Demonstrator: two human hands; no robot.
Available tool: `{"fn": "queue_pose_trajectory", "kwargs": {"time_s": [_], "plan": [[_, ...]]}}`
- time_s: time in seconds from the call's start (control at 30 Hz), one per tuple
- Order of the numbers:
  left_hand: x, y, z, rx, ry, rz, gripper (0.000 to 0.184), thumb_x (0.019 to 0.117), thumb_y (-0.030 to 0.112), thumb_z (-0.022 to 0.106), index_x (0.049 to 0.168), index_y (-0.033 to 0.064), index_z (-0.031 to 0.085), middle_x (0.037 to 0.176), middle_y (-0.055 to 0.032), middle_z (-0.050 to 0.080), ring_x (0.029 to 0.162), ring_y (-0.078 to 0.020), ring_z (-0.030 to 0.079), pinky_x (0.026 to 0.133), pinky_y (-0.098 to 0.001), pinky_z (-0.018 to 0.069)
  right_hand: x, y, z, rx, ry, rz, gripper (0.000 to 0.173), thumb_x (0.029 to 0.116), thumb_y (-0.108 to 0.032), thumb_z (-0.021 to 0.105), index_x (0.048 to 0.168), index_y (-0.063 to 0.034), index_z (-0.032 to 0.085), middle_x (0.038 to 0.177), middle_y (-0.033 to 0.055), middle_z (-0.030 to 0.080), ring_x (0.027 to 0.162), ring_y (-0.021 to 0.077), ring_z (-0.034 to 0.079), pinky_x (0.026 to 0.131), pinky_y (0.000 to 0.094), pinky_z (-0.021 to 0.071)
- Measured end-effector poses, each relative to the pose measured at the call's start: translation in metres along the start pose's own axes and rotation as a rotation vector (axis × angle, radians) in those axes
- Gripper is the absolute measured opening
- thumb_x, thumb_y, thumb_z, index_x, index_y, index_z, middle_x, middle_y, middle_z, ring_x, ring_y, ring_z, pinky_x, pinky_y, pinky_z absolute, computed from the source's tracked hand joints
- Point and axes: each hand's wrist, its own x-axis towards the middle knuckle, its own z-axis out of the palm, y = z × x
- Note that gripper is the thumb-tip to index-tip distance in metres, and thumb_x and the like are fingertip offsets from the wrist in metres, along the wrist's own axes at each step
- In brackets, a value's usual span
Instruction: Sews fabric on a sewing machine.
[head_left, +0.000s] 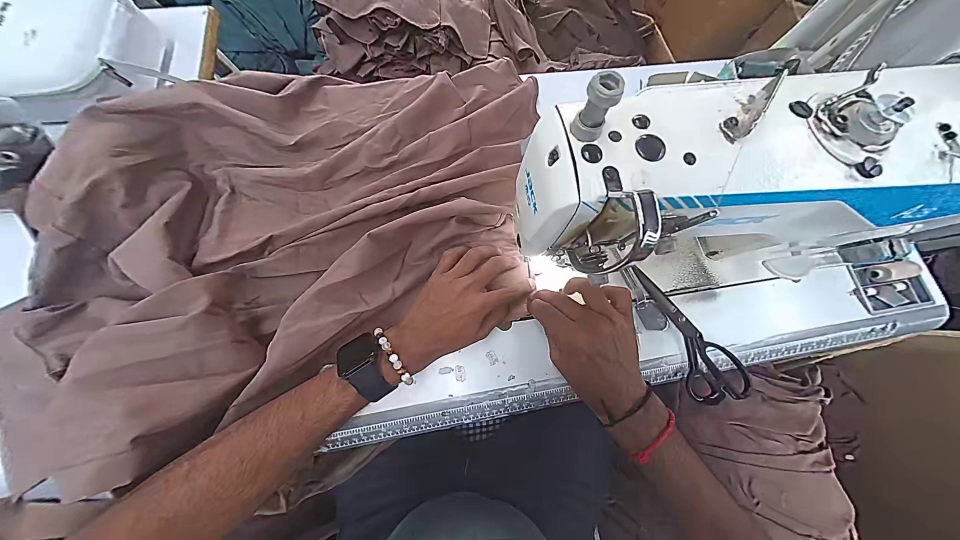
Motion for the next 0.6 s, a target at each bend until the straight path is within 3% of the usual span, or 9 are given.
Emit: {"fn": "queue_pose_trajectory", "kwargs": {"time_s": [0.13,0.23,0.43,0.53,0.6], "plan": [[0.005,-0.006,-0.002,0.023,-0.009,0.035,0.031,0.1048,0.036,0.049,0.125,0.035,0.073,0.132,-0.0005,0.066,0.131,-0.0256,0.052,0.11,-0.0494,0.0362,0.003,-0.004,-0.003,-0.082,-0.036,0.052,0.023,0.101,-0.028,0.055,0.107,-0.0269,0.077,0.111,-0.002,0.073,0.103,0.024,0.063,0.086,0.0472,0.0428],[0.013,-0.013,-0.003,0.047,0.013,0.067,0.029,0.1042,0.034,0.052,0.12,0.0307,0.075,0.127,-0.0004,0.067,0.13,-0.0263,0.053,0.11,-0.049,0.0371,0.01,-0.003,0.003,-0.144,-0.056,0.074,0.028,0.1,-0.026,0.053,0.114,-0.0286,0.076,0.107,0.0045,0.071,0.098,0.0271,0.064,0.078,0.0466,0.0433],[0.03,-0.034,-0.008,0.03,0.07,0.147,0.023,0.1008,0.026,0.058,0.105,0.023,0.08,0.114,0.0008,0.074,0.121,-0.026,0.059,0.104,-0.0478,0.0393,0.025,-0.006,0.016,-0.224,-0.113,0.139,0.031,0.099,-0.023,0.055,0.122,-0.0267,0.075,0.1,0.0129,0.071,0.1,0.0373,0.064,0.077,0.0527,0.0459],[0.038,-0.043,-0.008,0.038,0.079,0.149,0.022,0.1003,0.025,0.058,0.102,0.0217,0.08,0.115,0.0008,0.074,0.12,-0.0261,0.059,0.102,-0.048,0.0391,0.028,0.003,-0.004,-0.151,-0.126,0.246,0.023,0.0968,-0.026,0.06,0.107,-0.0217,0.08,0.101,0.0146,0.073,0.098,0.0375,0.067,0.077,0.057,0.0482],[0.042,-0.052,-0.007,0.047,0.083,0.167,0.021,0.1002,0.027,0.059,0.103,0.0229,0.079,0.117,0.0021,0.073,0.121,-0.0247,0.058,0.104,-0.0463,0.0384,0.019,0.038,-0.042,-0.145,-0.062,0.363,0.024,0.0942,-0.028,0.064,0.097,-0.0079,0.078,0.11,0.0208,0.072,0.099,0.0432,0.069,0.076,0.0638,0.0523]]}}
